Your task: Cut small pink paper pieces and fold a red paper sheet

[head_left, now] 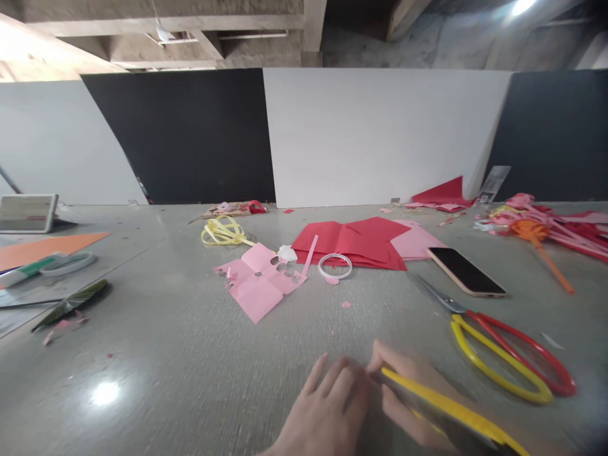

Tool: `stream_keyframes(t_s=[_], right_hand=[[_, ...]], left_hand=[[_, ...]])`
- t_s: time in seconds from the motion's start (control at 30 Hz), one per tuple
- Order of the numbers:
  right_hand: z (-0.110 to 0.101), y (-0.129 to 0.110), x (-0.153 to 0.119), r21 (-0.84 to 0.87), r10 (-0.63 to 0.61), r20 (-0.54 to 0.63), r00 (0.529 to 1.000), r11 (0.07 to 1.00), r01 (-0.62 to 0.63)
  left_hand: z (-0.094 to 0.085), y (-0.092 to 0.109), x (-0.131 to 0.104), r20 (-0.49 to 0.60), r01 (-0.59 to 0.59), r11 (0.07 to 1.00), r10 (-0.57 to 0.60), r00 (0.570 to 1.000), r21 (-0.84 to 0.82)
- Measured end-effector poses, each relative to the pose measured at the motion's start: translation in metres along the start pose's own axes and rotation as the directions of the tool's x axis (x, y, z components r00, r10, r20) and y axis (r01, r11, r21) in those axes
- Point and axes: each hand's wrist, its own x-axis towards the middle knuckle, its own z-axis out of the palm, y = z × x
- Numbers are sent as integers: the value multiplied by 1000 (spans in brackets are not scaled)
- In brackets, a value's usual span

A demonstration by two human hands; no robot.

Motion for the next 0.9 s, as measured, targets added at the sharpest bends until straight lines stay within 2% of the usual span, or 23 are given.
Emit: stream_keyframes(t_s=[0.17, 0.3, 0.47, 0.6, 0.8, 0.9], right_hand=[[-1, -2, 2, 20, -4, -4, 1000, 1000, 4], [-8, -6, 5, -28, 9, 10, 1000, 1000, -9], [-14, -9, 8, -25, -6, 50, 999, 1000, 8], [-16, -7, 10, -102, 39, 100, 994, 994, -28], [-20, 2, 13, -34, -2, 186, 982, 999, 9], [-19, 6, 13, -3, 0, 172, 985, 1000, 1]], left_hand=[[3, 0, 0, -30, 5, 1000, -5, 1000, 1], [6, 1, 0, -67, 11, 1000, -11, 998, -3], [8, 5, 4, -35, 43, 999, -44, 998, -8], [11, 8, 5, -47, 53, 999, -53, 997, -12], [12, 7, 7, -92, 77, 996, -81, 993, -45], [8, 7, 8, -78, 22, 1000, -22, 997, -7]])
